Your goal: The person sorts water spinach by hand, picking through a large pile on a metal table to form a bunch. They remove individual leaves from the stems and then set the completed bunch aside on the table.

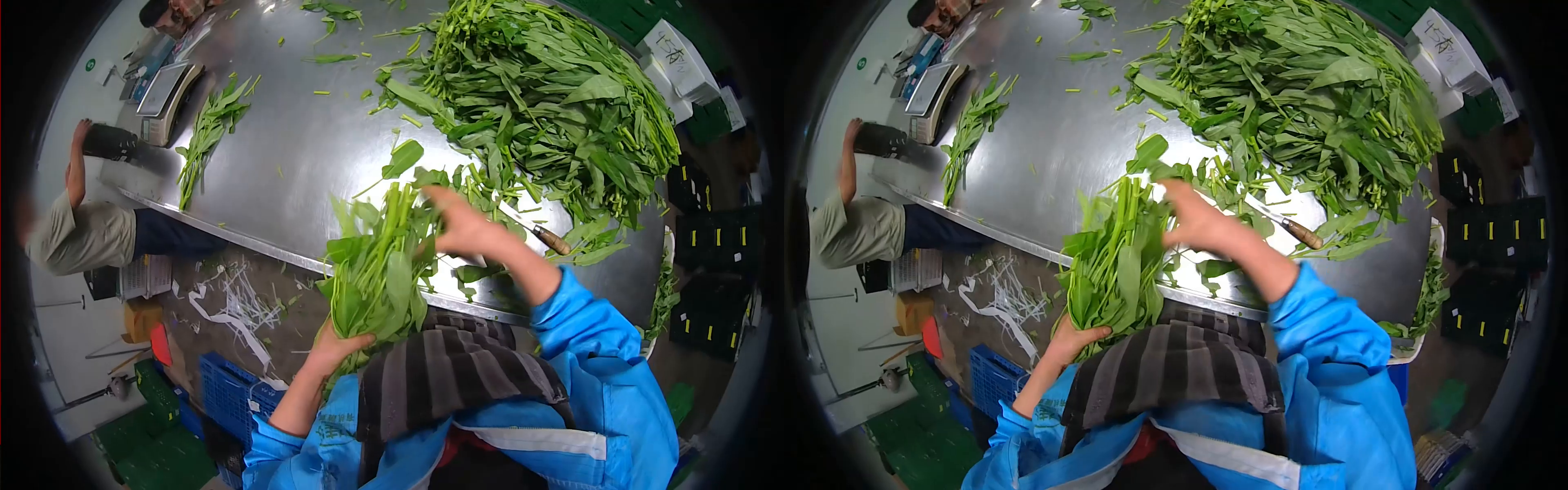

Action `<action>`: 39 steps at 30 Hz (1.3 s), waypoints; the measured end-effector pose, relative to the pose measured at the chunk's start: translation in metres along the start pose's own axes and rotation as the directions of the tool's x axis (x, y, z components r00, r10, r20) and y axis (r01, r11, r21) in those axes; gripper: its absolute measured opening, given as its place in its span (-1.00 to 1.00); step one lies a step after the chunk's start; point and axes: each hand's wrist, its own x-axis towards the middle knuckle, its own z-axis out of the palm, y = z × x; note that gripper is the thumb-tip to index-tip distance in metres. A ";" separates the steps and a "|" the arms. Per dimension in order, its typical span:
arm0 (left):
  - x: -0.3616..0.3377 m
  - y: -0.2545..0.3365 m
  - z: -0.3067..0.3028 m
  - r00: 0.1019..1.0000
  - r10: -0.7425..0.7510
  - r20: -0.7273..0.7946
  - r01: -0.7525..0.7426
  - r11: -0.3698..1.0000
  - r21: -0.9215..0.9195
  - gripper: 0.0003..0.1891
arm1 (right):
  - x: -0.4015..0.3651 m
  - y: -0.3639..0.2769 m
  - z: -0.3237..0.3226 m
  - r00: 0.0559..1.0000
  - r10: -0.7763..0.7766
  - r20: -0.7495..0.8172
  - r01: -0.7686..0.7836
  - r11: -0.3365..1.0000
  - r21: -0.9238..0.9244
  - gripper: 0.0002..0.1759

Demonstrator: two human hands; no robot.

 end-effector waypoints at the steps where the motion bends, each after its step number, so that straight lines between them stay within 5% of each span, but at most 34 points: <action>1: -0.003 0.010 0.001 1.000 0.007 0.004 -0.007 0.999 0.039 -0.31 | 0.002 -0.018 0.017 0.994 -0.088 0.067 0.093 0.992 -0.085 -0.54; 2: -0.009 0.017 0.001 1.000 0.009 0.006 -0.010 0.997 0.075 -0.31 | 0.005 -0.041 0.015 0.965 -0.023 0.261 0.059 0.990 -0.128 -0.54; 3: -0.014 0.021 -0.002 0.996 -0.007 0.088 0.001 0.997 0.072 -0.31 | 0.006 -0.050 0.013 0.956 0.017 0.294 0.016 0.994 -0.108 -0.57; 5: -0.024 0.008 -0.009 0.999 0.034 0.016 -0.031 0.988 -0.153 -0.31 | 0.012 -0.059 0.011 0.930 0.083 0.358 -0.059 0.995 -0.078 -0.63; 10: -0.042 -0.009 -0.005 0.997 -0.020 -0.071 -0.002 0.955 -0.295 -0.28 | 0.015 -0.001 -0.024 0.943 0.332 -0.010 -0.314 0.901 0.301 -0.78; 11: -0.043 -0.005 0.000 0.998 0.001 -0.059 -0.019 0.951 -0.309 -0.28 | 0.015 0.000 -0.041 0.921 0.389 0.027 -0.379 0.874 0.304 -0.78; 14: -0.040 -0.004 -0.006 0.999 0.039 0.028 -0.043 0.991 0.127 -0.29 | 0.005 0.015 -0.061 0.918 0.393 -0.048 -0.351 0.864 0.360 -0.79; 19: -0.041 0.005 -0.006 0.993 0.101 0.056 -0.106 0.990 0.094 -0.38 | 0.002 0.049 -0.099 0.749 0.606 -0.267 -0.547 0.794 0.266 -0.76; 20: -0.041 0.002 -0.006 0.992 0.121 0.042 -0.124 0.988 0.092 -0.39 | 0.001 0.045 -0.113 0.731 0.659 -0.176 -0.581 0.737 0.345 -0.70; 22: -0.039 0.004 -0.007 0.992 0.106 0.061 -0.114 0.984 0.140 -0.41 | -0.009 0.015 -0.111 0.854 0.519 -0.010 -0.483 0.802 0.351 -0.57; 23: -0.041 0.007 -0.011 0.994 0.058 0.097 -0.076 0.978 0.195 -0.41 | -0.020 0.021 -0.091 0.863 0.459 0.209 -0.498 0.843 0.205 -0.50; 24: -0.039 0.011 -0.013 0.991 0.024 0.131 -0.057 0.965 0.254 -0.41 | -0.023 0.026 -0.071 0.820 0.396 0.415 -0.459 0.887 0.061 -0.42; 26: -0.034 0.012 -0.011 0.986 0.069 0.154 -0.107 0.961 0.256 -0.39 | -0.009 -0.048 -0.054 0.551 0.391 0.737 -0.500 0.862 -0.084 -0.27; 27: -0.034 0.013 -0.011 0.983 0.087 0.164 -0.128 0.958 0.256 -0.38 | -0.022 -0.055 -0.023 0.832 0.324 0.450 -0.364 0.931 0.003 -0.26; 28: -0.035 0.016 -0.011 0.979 0.114 0.169 -0.158 0.948 0.277 -0.36 | -0.032 -0.054 0.000 0.976 0.196 0.092 -0.200 0.979 0.033 -0.25; 29: -0.036 0.020 -0.012 0.975 0.137 0.174 -0.185 0.936 0.300 -0.35 | -0.026 -0.050 -0.001 0.899 0.361 0.249 -0.379 0.925 0.024 -0.31; 30: -0.037 0.025 -0.013 0.970 0.162 0.181 -0.214 0.922 0.323 -0.33 | -0.030 -0.033 0.002 0.916 0.391 0.096 -0.392 0.920 -0.005 -0.47; 31: -0.039 0.026 -0.016 0.969 0.143 0.203 -0.209 0.909 0.359 -0.32 | -0.020 -0.015 -0.013 0.850 0.489 0.195 -0.510 0.857 0.073 -0.62; 32: -0.039 0.028 -0.019 0.966 0.127 0.225 -0.209 0.896 0.392 -0.30 | -0.016 -0.012 -0.032 0.910 0.410 0.058 -0.413 0.884 0.220 -0.74; 33: -0.039 0.029 -0.021 0.963 0.111 0.247 -0.211 0.881 0.424 -0.29 | -0.012 0.028 -0.039 0.879 0.471 -0.072 -0.456 0.876 0.155 -0.77; 34: -0.037 0.032 -0.019 0.962 0.133 0.240 -0.230 0.868 0.440 -0.37 | -0.006 0.025 -0.060 0.917 0.352 -0.189 -0.337 0.935 0.108 -0.76; 36: -0.036 0.039 -0.013 0.959 0.173 0.224 -0.263 0.841 0.473 -0.54 | -0.003 0.010 -0.071 0.901 0.372 -0.225 -0.332 0.923 0.196 -0.74; 39: -0.035 0.050 -0.009 0.960 0.166 0.225 -0.258 0.835 0.486 -0.42 | 0.006 0.000 -0.084 0.784 0.517 -0.344 -0.441 0.854 0.277 -0.74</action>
